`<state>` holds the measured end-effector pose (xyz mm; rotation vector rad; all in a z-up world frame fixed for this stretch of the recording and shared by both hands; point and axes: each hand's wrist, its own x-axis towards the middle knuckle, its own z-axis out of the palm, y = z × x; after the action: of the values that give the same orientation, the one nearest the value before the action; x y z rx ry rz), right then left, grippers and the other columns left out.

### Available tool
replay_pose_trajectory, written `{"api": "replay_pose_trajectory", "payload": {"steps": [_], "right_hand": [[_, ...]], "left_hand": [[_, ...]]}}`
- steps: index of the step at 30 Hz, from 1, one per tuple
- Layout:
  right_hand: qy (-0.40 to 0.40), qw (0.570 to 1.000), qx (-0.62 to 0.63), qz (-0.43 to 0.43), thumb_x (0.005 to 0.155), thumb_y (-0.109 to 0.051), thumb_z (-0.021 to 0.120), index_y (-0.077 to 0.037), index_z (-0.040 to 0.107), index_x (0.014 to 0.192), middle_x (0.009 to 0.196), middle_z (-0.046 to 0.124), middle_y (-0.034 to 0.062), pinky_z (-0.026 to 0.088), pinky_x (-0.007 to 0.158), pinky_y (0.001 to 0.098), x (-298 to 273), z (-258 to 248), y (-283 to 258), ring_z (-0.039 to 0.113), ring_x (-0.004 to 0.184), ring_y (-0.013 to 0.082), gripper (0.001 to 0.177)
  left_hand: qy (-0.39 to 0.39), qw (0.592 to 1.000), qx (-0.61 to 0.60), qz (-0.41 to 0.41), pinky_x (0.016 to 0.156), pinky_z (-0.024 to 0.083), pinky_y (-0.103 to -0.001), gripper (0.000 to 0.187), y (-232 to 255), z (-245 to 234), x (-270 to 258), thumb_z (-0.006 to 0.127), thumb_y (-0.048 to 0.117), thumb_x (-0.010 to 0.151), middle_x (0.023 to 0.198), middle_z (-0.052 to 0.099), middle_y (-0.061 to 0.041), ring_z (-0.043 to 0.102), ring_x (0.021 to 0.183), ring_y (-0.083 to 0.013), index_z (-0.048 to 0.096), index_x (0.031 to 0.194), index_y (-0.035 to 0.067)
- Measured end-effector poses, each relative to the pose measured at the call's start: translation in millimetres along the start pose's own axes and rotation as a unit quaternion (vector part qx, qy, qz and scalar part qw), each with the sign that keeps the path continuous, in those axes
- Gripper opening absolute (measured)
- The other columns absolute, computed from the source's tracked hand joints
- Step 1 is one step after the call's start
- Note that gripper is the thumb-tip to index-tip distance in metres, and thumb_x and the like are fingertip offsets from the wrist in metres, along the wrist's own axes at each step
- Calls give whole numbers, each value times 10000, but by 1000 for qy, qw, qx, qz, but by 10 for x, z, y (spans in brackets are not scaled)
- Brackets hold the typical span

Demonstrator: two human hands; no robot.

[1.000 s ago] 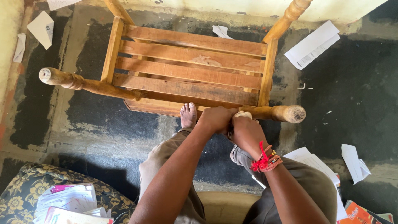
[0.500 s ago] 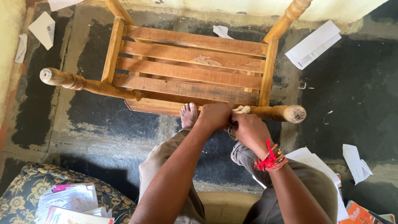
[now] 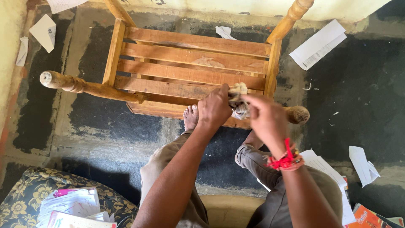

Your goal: The person wipes the underside of a wooden stool with a cloth. They rotate the stool to access different legs and slats, scrubbing the surfaces thoroughly.

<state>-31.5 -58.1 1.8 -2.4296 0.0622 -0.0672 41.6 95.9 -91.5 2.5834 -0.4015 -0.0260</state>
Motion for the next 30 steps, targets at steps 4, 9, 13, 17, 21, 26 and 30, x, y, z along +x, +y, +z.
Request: {"api": "replay_pose_trajectory", "payload": {"steps": [4,9,13,17,21,26,30], "right_hand": [[177,974,-57,-128,934,33,674,6,715,1144,1122,732,184,580,880,416,9,-209,32,723,998,354,215],[222,941,-196,-163,954,-25,730,-38,753,1056,1013,749,119,540,898,504,-78,-359,96,718,886,304,105],[200,952,-233,-19,951,-171,751,-37,746,1071,1086,739,161,556,886,478,-69,-380,342,704,993,377,179],[143,952,-255,89,897,-256,774,-61,772,1040,995,741,178,560,776,495,-31,-294,504,709,898,391,241],[147,953,-249,89,891,-246,773,-69,775,1054,986,747,178,570,764,492,-32,-288,543,716,889,393,240],[141,956,-244,82,887,-241,774,-86,785,1042,979,753,171,575,762,485,-23,-322,494,721,880,387,220],[148,960,-226,74,888,-214,772,-94,787,1041,968,757,166,578,748,477,-26,-338,456,726,852,385,195]], "left_hand": [[14,1000,15,-3,534,568,-433,197,-14,-7,32,683,-18,797,819,705,-184,714,661,-280,585,963,22],[-10,1000,11,-26,556,571,-453,188,74,-186,-11,696,7,788,823,708,-181,724,675,-301,585,937,30],[-24,999,10,-32,608,572,-470,162,146,-295,-25,705,41,803,815,713,-174,732,715,-323,590,918,35],[-20,999,8,-24,629,574,-474,160,189,-317,-41,713,61,796,822,720,-169,734,745,-335,604,911,38],[-21,1000,9,-19,637,582,-464,151,202,-297,-46,717,77,817,828,723,-178,737,752,-330,618,922,33],[-55,998,17,-35,642,584,-461,147,218,-290,-38,711,64,825,830,728,-173,736,748,-315,622,938,35],[-52,998,23,-25,644,586,-451,135,183,-243,-39,701,41,821,840,728,-167,736,755,-311,629,935,39]]}}
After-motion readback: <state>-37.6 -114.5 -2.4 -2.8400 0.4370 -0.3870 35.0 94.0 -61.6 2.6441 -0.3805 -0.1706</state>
